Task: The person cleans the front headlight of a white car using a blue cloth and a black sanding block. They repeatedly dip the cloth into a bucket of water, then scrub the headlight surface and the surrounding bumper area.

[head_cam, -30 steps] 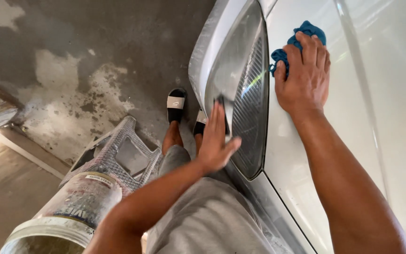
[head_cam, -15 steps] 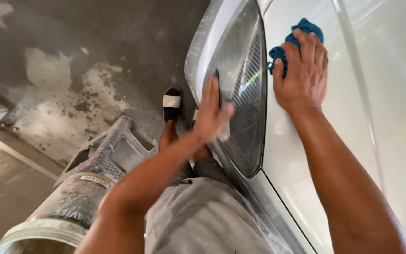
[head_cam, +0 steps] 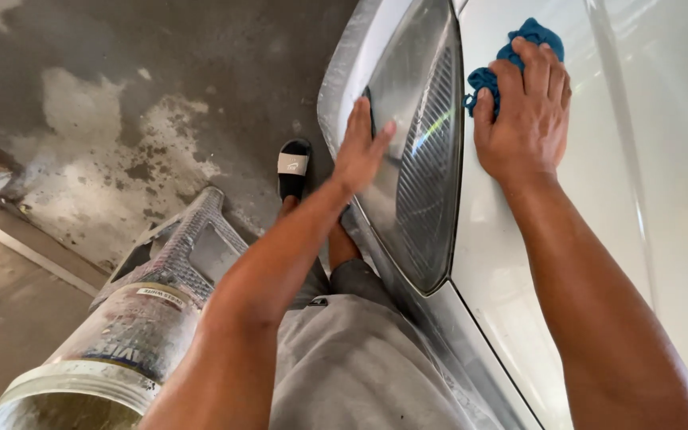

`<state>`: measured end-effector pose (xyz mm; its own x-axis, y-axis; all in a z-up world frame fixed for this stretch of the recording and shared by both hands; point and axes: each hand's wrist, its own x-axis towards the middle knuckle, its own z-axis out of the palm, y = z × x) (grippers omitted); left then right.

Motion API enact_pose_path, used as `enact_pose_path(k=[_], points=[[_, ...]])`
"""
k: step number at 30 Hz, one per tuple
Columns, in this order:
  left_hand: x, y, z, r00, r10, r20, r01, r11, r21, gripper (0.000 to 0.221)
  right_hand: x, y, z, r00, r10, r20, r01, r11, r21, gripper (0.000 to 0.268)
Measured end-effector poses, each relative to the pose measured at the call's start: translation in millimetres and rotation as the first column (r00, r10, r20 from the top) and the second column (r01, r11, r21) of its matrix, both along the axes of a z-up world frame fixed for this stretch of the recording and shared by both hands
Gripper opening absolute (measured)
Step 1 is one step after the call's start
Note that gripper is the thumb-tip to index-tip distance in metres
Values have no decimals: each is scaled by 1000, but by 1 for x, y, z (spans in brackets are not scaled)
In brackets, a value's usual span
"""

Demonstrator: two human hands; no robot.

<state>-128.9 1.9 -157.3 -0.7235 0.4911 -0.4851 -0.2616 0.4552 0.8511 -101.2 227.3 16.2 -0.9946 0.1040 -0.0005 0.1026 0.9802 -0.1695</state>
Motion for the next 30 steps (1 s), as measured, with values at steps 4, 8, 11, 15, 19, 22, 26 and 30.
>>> enact_pose_path(k=[4,8,11,15,19,22,26,30], points=[[95,-39,70,985,5,-175,9,997,79,106,-1,-5,3,999,-16,28,16,1000,-7,27],[111,-36,73,987,6,-159,13,993,117,106,0,-1,3,1000,-15,12,15,1000,20,28],[63,-22,35,993,27,-119,-25,999,21,104,-2,-5,1,1000,-10,23,10,1000,-1,28],[6,-4,-1,998,40,37,-39,998,-43,102,1,-1,0,1000,-6,6,6,1000,8,26],[60,-23,52,996,54,-72,-51,998,39,111,-3,-2,4,1000,-18,2,18,1000,-7,27],[113,-44,104,986,-55,-156,73,991,112,116,0,-2,2,1000,-22,5,22,1000,0,27],[79,-20,56,974,-75,-214,79,997,9,110,0,-3,3,1000,-6,4,6,1000,19,27],[-38,31,14,998,-37,-44,36,999,-39,98,-4,-3,5,1000,-18,9,18,1000,-7,26]])
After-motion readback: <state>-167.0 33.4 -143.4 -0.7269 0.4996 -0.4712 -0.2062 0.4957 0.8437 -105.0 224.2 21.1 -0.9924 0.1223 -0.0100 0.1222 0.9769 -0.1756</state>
